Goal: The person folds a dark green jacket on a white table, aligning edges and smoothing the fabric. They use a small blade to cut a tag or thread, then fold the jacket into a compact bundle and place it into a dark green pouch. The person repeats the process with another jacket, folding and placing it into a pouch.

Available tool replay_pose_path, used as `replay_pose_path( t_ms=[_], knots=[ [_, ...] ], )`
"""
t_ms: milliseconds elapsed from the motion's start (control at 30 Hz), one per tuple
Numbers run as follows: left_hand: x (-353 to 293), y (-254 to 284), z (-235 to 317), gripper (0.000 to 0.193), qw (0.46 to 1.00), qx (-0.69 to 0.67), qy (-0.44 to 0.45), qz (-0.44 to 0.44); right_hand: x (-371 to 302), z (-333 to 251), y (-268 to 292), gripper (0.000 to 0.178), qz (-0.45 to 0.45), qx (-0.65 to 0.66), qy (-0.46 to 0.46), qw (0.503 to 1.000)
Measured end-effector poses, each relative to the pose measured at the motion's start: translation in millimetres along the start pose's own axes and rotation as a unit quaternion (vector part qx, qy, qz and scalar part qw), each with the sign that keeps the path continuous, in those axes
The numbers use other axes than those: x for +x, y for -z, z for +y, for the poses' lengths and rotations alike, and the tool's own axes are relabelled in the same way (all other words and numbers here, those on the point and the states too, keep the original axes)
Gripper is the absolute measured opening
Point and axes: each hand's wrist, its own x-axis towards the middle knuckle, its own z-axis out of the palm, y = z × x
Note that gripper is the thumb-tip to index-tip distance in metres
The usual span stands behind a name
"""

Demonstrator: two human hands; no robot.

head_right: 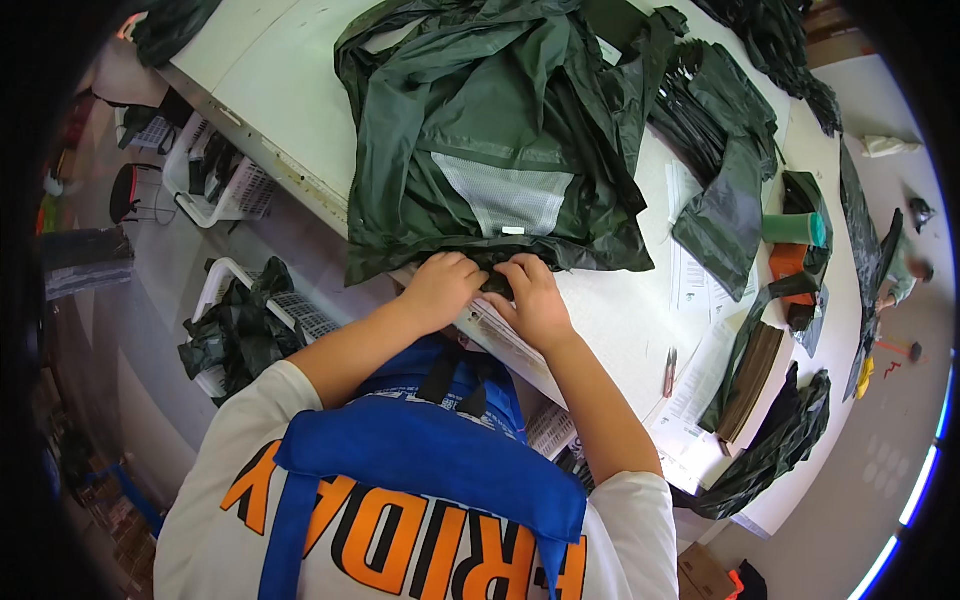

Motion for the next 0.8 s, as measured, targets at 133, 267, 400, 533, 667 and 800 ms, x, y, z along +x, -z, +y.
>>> replay_pose_path(
  t_ms=[133,267,400,533,667,800],
  knots=[
    [16.9,10.8,-12.2,0.023,0.987,-0.112,0.066,-0.093,-2.6,23.7,-1.7,0.032,-0.009,-0.045,0.105,0.993],
    [20.9,15.0,-8.3,0.022,0.982,-0.147,0.105,-0.049,4.9,35.7,-5.8,0.027,-0.027,-0.056,0.070,0.996],
    [2.2,7.8,5.2,0.033,0.997,-0.011,0.073,0.023,10.1,34.8,-6.6,0.025,-0.028,-0.038,0.044,0.998],
    [-2.0,-9.1,3.0,0.040,0.990,0.090,0.082,0.067,13.5,25.7,-0.2,0.025,-0.019,-0.056,-0.013,0.998],
    [3.1,-5.7,0.0,0.033,0.990,0.092,0.086,0.067,14.8,28.1,-1.2,0.025,-0.016,-0.092,-0.030,0.995],
    [10.4,7.4,-2.1,0.028,0.992,0.068,0.104,0.024,14.1,27.4,-4.4,0.029,0.015,-0.126,0.005,0.992]
  ],
)
